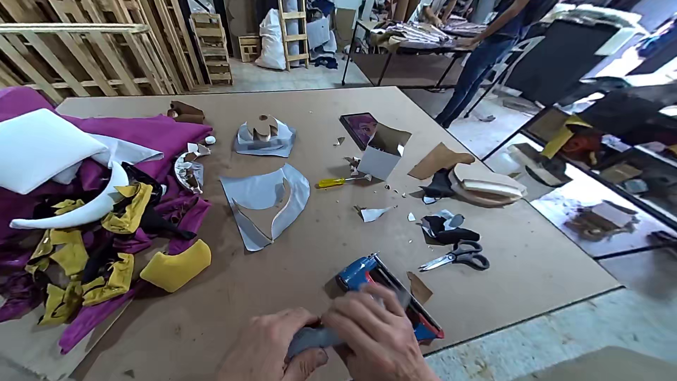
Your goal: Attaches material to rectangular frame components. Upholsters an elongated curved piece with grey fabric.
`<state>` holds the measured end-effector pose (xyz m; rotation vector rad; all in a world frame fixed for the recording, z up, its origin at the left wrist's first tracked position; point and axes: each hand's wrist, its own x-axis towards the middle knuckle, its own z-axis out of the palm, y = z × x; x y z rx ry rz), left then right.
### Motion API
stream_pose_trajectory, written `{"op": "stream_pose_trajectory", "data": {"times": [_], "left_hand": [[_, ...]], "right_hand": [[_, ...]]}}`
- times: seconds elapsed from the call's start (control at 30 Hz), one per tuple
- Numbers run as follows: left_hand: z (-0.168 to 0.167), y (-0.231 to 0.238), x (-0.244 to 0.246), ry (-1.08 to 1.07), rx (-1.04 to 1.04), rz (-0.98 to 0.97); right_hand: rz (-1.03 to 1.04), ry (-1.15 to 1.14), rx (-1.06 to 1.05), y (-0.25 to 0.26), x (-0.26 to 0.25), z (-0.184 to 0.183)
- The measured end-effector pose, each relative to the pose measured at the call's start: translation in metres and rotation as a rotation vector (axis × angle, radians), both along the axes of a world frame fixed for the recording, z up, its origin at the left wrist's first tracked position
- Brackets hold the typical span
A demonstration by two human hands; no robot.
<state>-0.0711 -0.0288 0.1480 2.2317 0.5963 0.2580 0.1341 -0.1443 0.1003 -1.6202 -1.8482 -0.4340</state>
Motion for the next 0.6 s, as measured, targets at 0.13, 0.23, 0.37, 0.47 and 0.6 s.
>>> {"op": "stream_pose_trajectory", "data": {"times": [0.13, 0.23, 0.37, 0.47, 0.6], "left_hand": [[-0.007, -0.023, 0.008, -0.218, 0.193, 0.333], [-0.017, -0.035, 0.020, -0.293, 0.379, 0.436], [-0.041, -0.046, 0.027, -0.427, 0.479, 0.355], [-0.046, -0.037, 0.016, -0.431, 0.470, 0.322], [-0.016, -0.019, 0.019, -0.533, 0.101, 0.320]], "right_hand": [[-0.313, 0.562, 0.116, -0.006, 0.009, 0.020], [0.139, 1.227, -0.157, -0.006, -0.008, 0.019], [0.455, 1.463, -0.188, 0.004, -0.027, 0.017], [0.473, 1.431, -0.171, 0.003, -0.022, 0.015], [0.242, 1.054, -0.255, 0.000, -0.018, 0.009]]}}
